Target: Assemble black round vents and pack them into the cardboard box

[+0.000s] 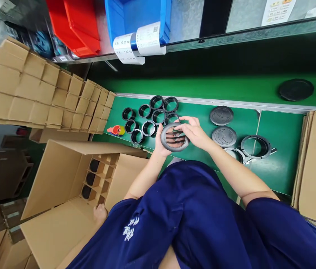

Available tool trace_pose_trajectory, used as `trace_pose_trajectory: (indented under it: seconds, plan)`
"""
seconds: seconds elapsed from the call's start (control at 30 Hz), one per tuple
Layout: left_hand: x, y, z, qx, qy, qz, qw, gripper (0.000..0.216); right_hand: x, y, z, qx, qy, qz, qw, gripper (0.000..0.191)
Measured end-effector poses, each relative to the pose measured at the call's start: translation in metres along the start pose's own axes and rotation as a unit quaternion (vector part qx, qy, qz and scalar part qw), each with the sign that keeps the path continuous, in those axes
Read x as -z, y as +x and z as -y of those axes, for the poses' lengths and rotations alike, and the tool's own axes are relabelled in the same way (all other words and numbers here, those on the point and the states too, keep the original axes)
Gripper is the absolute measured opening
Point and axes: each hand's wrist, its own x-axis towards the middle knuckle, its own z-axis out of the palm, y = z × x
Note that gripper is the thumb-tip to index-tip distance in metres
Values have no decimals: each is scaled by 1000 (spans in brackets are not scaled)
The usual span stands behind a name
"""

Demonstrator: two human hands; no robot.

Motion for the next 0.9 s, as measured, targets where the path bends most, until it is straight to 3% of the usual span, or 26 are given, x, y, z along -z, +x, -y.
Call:
trace_pose_trajectory:
  seconds: [0.23, 0.5, 0.67, 0.8, 0.9]
  plan:
    - [18, -6, -7, 25, -10, -2, 1000, 70, -5, -7, 9, -54, 23, -17, 998, 67]
    - [38, -5, -23, 44, -27, -38, 998, 71, -28, -8, 8, -44, 4, -11, 999, 68]
    - [67, 3, -21, 11, -37, -103, 994, 64, -61, -15, -9, 67, -119, 145, 980, 68]
    - [90, 9, -16, 62, -31, -136, 988, 64, -91, -5, -18, -1, -134, 214, 968, 101]
    - [101, 14, -25, 43, -45, -150, 987, 67, -112, 17, -25, -18, -96, 243, 965, 112]
